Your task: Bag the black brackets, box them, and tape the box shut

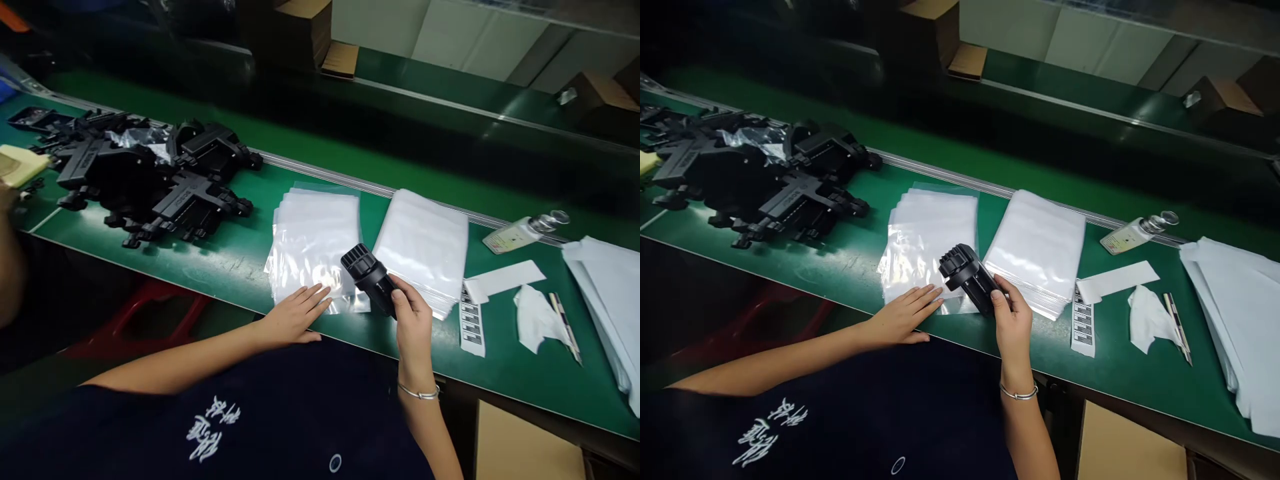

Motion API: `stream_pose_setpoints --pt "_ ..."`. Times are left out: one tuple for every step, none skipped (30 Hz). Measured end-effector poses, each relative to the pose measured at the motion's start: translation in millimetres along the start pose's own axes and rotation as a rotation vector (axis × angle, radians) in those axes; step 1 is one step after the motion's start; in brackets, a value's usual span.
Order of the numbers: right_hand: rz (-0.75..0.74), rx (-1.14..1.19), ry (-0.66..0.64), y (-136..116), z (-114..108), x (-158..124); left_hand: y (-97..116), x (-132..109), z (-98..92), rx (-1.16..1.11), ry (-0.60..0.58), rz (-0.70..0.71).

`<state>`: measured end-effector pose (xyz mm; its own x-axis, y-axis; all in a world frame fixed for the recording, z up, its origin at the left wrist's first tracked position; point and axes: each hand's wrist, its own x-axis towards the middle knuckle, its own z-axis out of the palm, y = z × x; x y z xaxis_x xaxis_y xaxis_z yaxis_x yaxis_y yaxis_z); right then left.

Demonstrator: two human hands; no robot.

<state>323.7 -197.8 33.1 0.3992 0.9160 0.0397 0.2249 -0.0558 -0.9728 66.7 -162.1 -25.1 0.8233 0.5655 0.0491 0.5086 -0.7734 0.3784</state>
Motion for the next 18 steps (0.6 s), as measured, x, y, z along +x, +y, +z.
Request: stream_pose_setpoints --pt "0.023 0.034 0.012 -1 -3 0 -1 -5 2.3 -0.003 -0.006 0.023" --pt "0.034 0.055 0.025 -2 -5 -1 -3 -10 2.6 -0.019 -0.011 0.049" --pt "0.037 0.065 0.035 -3 -8 -1 -6 -15 0.9 -0.046 -0.021 0.076" --pt "0.037 0.069 0.041 -3 -10 -2 -9 -20 -2.4 -0.080 -0.040 0.104" --pt "0.037 0.072 0.044 -3 -11 -3 -11 -24 -6.8 -0.112 -0.063 0.126" --pt "0.038 0.079 0.041 -3 -11 -4 -13 -26 -11.9 -0.132 -0.082 0.135" --pt "0.040 0.090 0.035 -2 -11 -5 -15 -27 -16.9 -0.137 -0.090 0.133" --pt "0.043 0.106 0.029 -1 -11 -5 -16 -25 -21.3 -0.127 -0.088 0.117" --pt "0.046 0.125 0.022 0 -10 -5 -17 -22 -25.0 -0.106 -0.076 0.073" --pt "0.048 0.146 0.018 1 -9 -4 -18 -17 -27.8 -0.081 -0.057 0.014" --pt "0.046 0.169 0.014 4 -9 -4 -18 -11 -30.2 -0.057 -0.034 -0.050" --pt "0.040 0.192 0.006 7 -9 -3 -19 -4 -32.5 -0.046 -0.019 -0.114" --pt "0.030 0.214 -0.008 11 -9 -2 -19 3 -35.4 -0.056 -0.020 -0.178" --pt "0.017 0.234 -0.029 16 -10 -2 -21 10 -39.3 -0.086 -0.041 -0.238" --pt "0.003 0.247 -0.056 21 -12 -3 -23 17 -44.6 -0.136 -0.082 -0.284" --pt "-0.012 0.244 -0.085 27 -14 -4 -25 23 -51.1 -0.207 -0.143 -0.311" --pt "-0.035 0.211 -0.105 33 -17 -6 -29 28 -58.5 -0.293 -0.216 -0.321" --pt "-0.064 0.151 -0.109 39 -19 -8 -33 32 -66.0 -0.381 -0.290 -0.307"
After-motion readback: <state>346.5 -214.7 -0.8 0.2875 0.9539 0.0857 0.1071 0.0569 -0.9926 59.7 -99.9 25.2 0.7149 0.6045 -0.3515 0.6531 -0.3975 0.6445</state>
